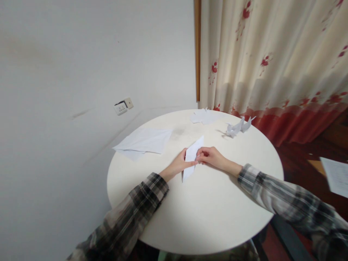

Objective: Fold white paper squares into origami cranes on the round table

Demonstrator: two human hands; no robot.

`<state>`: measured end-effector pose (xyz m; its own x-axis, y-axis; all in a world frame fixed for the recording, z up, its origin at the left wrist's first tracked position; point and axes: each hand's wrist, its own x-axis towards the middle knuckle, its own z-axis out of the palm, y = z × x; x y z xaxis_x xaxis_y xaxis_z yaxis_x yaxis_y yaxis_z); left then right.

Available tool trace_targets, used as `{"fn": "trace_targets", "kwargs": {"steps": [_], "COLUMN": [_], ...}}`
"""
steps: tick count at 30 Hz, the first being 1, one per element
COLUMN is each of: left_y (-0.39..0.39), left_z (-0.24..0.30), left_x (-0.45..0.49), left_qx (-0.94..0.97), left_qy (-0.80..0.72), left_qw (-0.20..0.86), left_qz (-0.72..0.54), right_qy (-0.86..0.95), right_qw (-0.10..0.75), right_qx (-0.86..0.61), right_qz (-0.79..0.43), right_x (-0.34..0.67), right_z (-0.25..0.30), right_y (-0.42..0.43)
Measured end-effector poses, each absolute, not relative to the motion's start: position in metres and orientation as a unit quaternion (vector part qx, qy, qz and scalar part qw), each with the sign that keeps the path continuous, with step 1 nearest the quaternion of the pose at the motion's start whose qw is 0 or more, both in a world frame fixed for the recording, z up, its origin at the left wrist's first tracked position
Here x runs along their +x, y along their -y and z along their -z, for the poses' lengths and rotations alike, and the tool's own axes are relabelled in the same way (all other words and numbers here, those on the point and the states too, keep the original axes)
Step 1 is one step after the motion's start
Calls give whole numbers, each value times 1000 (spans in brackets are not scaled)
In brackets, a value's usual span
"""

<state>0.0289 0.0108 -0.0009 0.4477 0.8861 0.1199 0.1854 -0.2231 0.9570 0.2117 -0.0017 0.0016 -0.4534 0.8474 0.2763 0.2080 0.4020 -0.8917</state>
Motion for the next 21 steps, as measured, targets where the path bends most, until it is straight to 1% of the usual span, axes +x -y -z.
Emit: {"fn": "trace_targets", "kwargs": {"steps": [4, 7, 10, 12, 16, 21], "left_y": [-9, -9, -9, -9, -9, -12], "left_z": [-2, -4, -4, -4, -4, -2], "left_x": [32, 32, 31, 31, 31, 28], "left_qx": [677, 678, 698, 711, 719, 714], "left_qy": [-401, -401, -378, -354, -334, -318], "left_qw": [488, 495, 509, 522, 535, 552], "left_qz": [-377, -366, -332, -310, -292, -288], "right_qy": [770, 786, 804, 829, 872, 850], "right_qw": [386, 422, 463, 457, 415, 443], "right_qx": [-375, -391, -361, -321, -261, -284], "right_qz": [-342, -228, -91, -32, -16, -22], "right_x": [210, 210, 210, 210, 208, 207], "right_z": [-5, -10, -15, -16, -16, -15], "right_y": [3, 5, 6, 7, 7, 8]}}
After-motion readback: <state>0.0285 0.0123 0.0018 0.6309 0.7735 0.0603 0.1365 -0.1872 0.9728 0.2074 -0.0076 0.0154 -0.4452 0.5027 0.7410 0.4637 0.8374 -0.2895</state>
